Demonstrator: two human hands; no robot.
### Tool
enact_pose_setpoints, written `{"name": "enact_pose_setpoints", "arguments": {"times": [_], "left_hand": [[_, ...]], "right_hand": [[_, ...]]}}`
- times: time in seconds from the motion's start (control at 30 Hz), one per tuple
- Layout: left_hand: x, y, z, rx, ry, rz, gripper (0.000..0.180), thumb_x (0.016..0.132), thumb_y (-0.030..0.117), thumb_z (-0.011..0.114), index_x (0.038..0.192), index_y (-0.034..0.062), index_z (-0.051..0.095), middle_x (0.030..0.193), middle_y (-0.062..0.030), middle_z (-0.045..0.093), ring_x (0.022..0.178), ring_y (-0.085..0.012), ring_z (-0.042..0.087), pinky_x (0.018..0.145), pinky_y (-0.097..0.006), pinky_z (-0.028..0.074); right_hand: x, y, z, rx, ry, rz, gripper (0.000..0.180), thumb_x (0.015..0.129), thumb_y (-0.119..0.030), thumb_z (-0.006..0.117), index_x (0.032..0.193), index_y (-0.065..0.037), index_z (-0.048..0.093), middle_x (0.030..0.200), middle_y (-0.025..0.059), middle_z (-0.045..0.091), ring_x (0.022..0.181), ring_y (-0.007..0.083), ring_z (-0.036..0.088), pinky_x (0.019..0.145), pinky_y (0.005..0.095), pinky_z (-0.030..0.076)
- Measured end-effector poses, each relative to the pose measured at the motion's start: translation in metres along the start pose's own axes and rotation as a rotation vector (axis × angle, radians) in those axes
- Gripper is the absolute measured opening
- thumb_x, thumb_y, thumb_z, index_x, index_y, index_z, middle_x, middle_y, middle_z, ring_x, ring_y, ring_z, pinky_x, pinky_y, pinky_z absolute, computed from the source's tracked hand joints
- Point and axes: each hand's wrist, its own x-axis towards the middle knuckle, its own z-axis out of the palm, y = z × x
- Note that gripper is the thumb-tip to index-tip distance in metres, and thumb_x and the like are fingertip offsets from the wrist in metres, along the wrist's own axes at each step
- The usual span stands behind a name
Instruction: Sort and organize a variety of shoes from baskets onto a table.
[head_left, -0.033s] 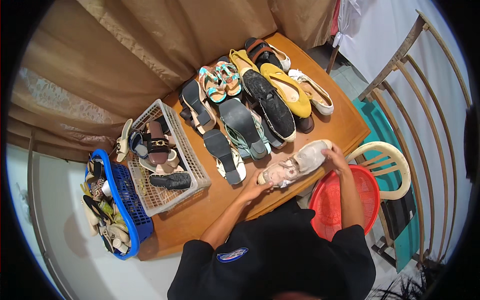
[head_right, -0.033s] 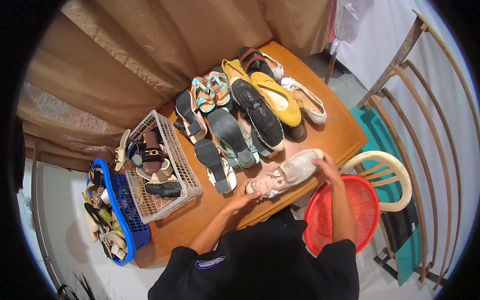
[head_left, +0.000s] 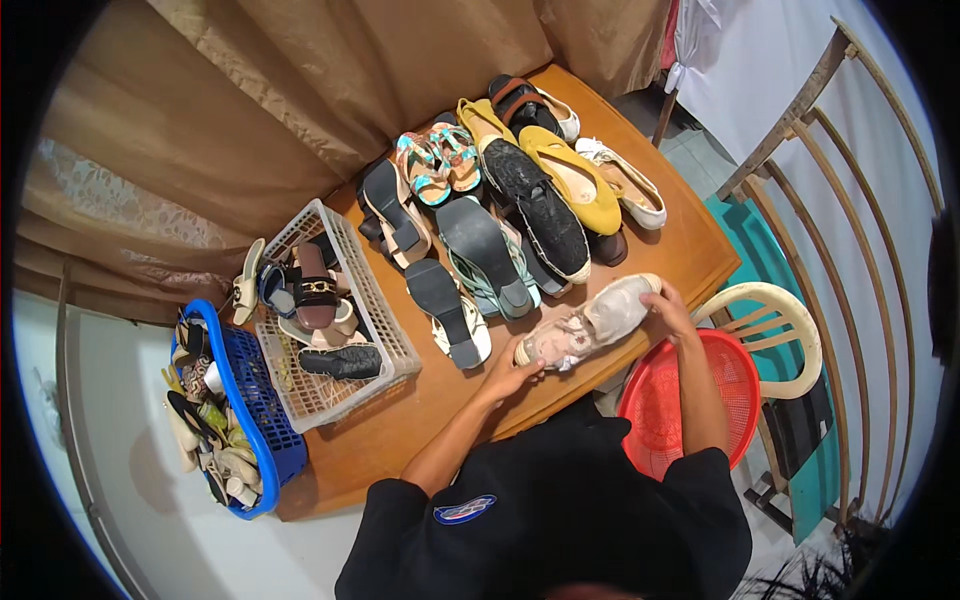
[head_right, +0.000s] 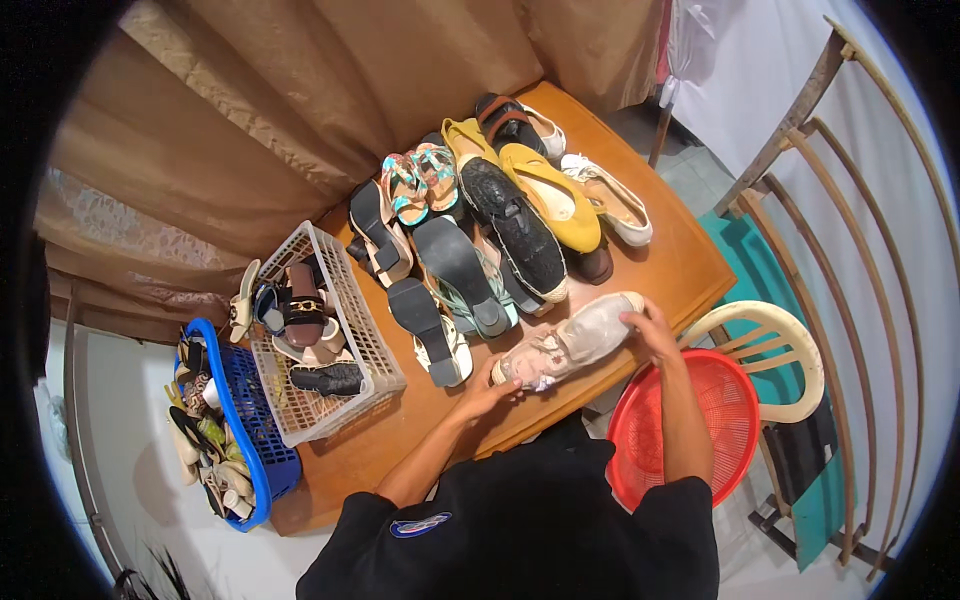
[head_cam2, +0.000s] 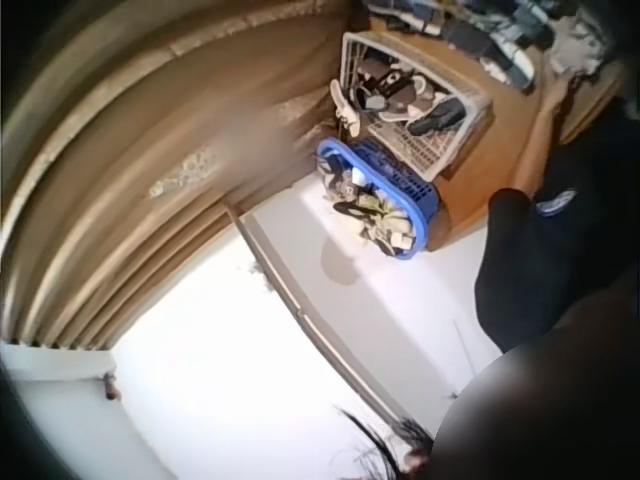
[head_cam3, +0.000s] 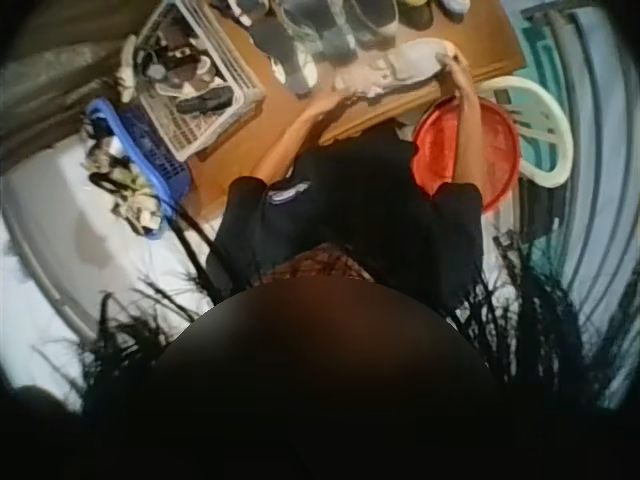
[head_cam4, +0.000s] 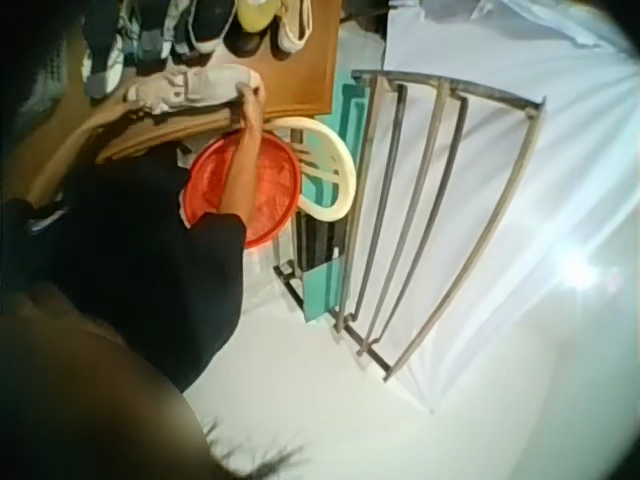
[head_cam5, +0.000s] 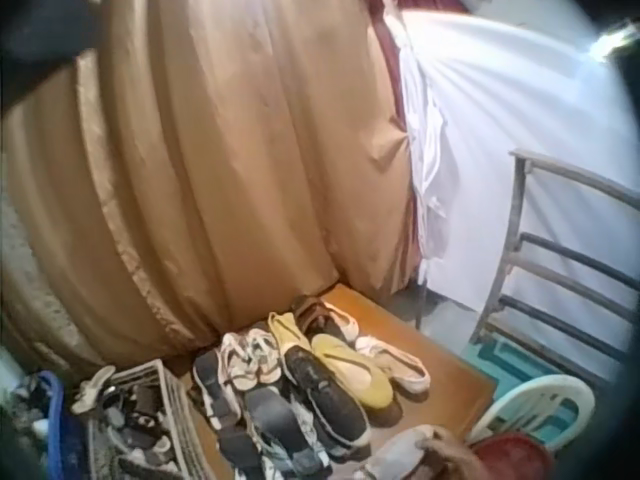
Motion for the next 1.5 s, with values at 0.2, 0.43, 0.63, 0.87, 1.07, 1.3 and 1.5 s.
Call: {"name": "enact_pose_setpoints", "arguments": {"times": [0.2, 0.43, 0.63, 0.87, 1.07, 1.3, 1.5], "left_hand": [[0.011, -0.029, -0.006, 0.805, 0.396, 0.377, 0.063, 0.081, 0.024, 0.067, 0.131, -0.0017, 0.038, 0.118, -0.0255, 0.045, 0.108, -0.0395, 0.050, 0.092, -0.043, 0.042], [0.001, 0.002, 0.013, 0.934, 0.307, 0.288, 0.055, 0.083, 0.019, 0.065, 0.128, -0.0010, 0.041, 0.118, -0.0248, 0.047, 0.106, -0.0438, 0.051, 0.089, -0.048, 0.043], [-0.045, 0.049, -0.013, 0.960, 0.225, 0.155, 0.055, 0.087, 0.027, 0.060, 0.132, 0.0022, 0.043, 0.118, -0.0255, 0.055, 0.106, -0.0397, 0.057, 0.089, -0.044, 0.046], [-0.139, 0.085, -0.093, 0.398, 0.438, 0.447, 0.041, 0.088, 0.021, 0.062, 0.122, 0.0008, 0.052, 0.108, -0.0164, 0.061, 0.084, -0.0204, 0.064, 0.075, -0.032, 0.050], [-0.216, 0.051, -0.169, -0.054, 0.777, 0.479, 0.029, 0.090, 0.010, 0.059, 0.117, 0.0000, 0.054, 0.108, -0.0107, 0.062, 0.094, -0.0152, 0.062, 0.083, -0.027, 0.048], [-0.255, 0.010, -0.249, -0.032, 0.914, 0.446, 0.026, 0.090, 0.009, 0.058, 0.114, 0.0000, 0.055, 0.106, -0.0118, 0.063, 0.095, -0.0162, 0.062, 0.084, -0.028, 0.049], [-0.264, -0.003, -0.294, 0.098, 1.015, 0.521, 0.022, 0.088, 0.015, 0.060, 0.106, 0.0011, 0.059, 0.094, -0.0114, 0.066, 0.084, -0.0183, 0.066, 0.074, -0.031, 0.051]], "right_hand": [[0.019, 0.009, 0.028, -0.786, 0.177, -0.516, 0.061, 0.076, -0.009, 0.068, 0.131, -0.001, 0.043, 0.123, 0.0214, 0.052, 0.115, 0.0334, 0.052, 0.097, 0.0370, 0.042], [0.008, 0.009, 0.037, -0.896, 0.324, -0.608, 0.052, 0.077, -0.007, 0.064, 0.126, -0.001, 0.048, 0.118, 0.0207, 0.053, 0.111, 0.0340, 0.052, 0.092, 0.0383, 0.045], [0.000, -0.067, 0.108, -0.737, 0.409, -0.840, 0.024, 0.084, -0.001, 0.057, 0.107, 0.002, 0.059, 0.112, 0.0170, 0.057, 0.103, 0.0261, 0.057, 0.086, 0.0335, 0.048], [-0.010, -0.096, 0.236, -0.431, -0.007, -1.107, 0.012, 0.086, 0.005, 0.052, 0.094, 0.003, 0.060, 0.097, 0.0125, 0.060, 0.089, 0.0188, 0.059, 0.077, 0.0285, 0.048], [-0.030, -0.073, 0.369, -0.569, -0.424, -1.126, 0.012, 0.079, 0.009, 0.052, 0.083, 0.002, 0.061, 0.077, 0.0104, 0.063, 0.068, 0.0196, 0.060, 0.066, 0.0277, 0.048], [-0.002, 0.008, 0.481, -0.600, -0.567, -0.771, 0.017, 0.081, 0.001, 0.057, 0.097, 0.000, 0.062, 0.092, 0.0106, 0.062, 0.082, 0.0190, 0.062, 0.070, 0.0285, 0.050], [-0.013, 0.028, 0.557, -0.719, -0.500, -1.001, 0.028, 0.074, 0.001, 0.062, 0.102, 0.000, 0.059, 0.100, 0.0144, 0.058, 0.092, 0.0289, 0.058, 0.078, 0.0347, 0.048]]}}
